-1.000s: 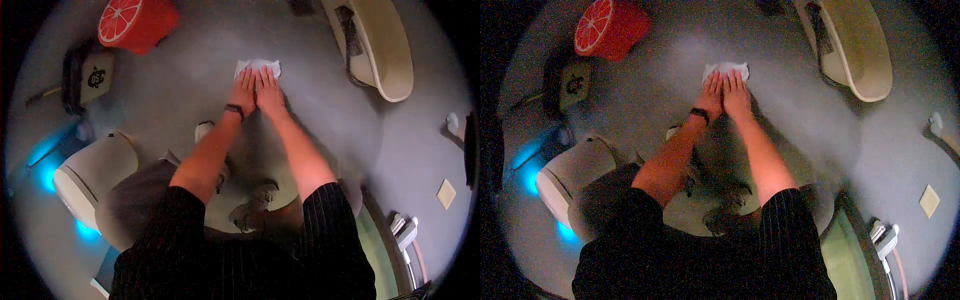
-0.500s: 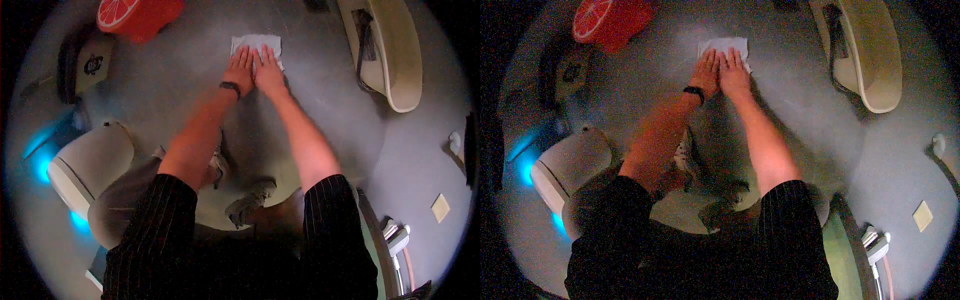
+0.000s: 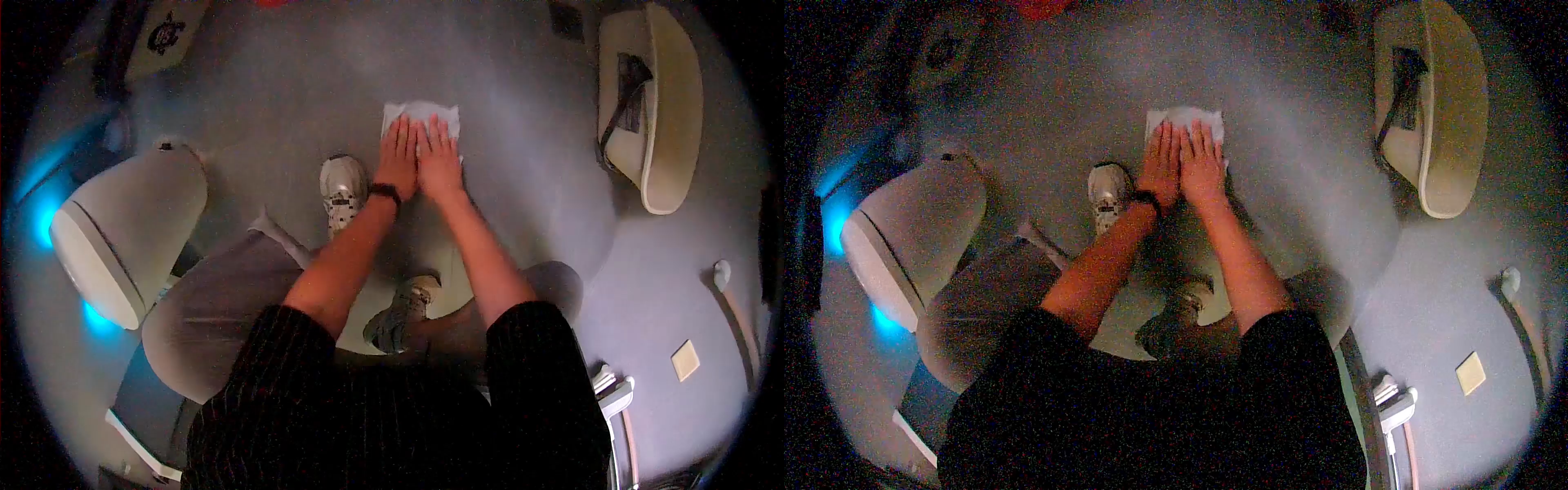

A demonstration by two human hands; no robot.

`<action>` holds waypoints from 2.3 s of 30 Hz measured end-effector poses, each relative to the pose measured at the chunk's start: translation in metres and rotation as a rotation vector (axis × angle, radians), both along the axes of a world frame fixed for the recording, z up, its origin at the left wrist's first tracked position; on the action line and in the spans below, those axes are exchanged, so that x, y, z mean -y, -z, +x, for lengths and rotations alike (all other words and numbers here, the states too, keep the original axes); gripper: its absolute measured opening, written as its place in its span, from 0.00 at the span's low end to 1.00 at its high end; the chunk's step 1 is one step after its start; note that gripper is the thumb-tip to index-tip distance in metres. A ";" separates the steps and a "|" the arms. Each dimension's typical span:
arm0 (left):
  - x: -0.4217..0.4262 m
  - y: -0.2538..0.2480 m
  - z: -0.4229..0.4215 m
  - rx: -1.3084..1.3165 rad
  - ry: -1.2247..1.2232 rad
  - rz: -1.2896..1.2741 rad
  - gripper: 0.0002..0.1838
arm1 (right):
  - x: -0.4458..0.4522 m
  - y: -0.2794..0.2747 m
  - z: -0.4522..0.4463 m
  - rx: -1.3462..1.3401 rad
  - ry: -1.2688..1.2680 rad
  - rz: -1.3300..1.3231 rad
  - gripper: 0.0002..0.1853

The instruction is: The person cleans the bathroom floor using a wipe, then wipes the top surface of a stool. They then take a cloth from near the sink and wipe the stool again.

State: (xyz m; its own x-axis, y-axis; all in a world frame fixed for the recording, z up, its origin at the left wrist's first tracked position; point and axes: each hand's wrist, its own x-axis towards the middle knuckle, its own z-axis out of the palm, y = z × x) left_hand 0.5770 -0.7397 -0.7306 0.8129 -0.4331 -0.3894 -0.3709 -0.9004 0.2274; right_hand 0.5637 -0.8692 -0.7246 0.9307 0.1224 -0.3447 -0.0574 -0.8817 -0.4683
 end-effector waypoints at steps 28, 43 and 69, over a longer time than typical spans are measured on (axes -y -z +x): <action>0.043 0.021 0.308 0.119 0.271 0.185 0.50 | 0.048 0.024 0.285 -0.038 0.009 -0.112 0.37; -0.026 0.007 0.000 -0.138 0.047 0.142 0.51 | -0.020 -0.001 -0.003 -0.112 -0.058 -0.038 0.33; -0.054 -0.008 0.019 -0.102 0.106 0.302 0.40 | -0.057 0.028 0.009 0.092 -0.173 -0.082 0.33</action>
State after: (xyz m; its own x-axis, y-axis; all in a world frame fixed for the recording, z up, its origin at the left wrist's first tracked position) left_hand 0.5956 -0.6853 -0.7229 0.7195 -0.3656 -0.5904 -0.4550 -0.8905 -0.0032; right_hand 0.5724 -0.8124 -0.7525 0.9263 0.2577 -0.2750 0.1374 -0.9103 -0.3904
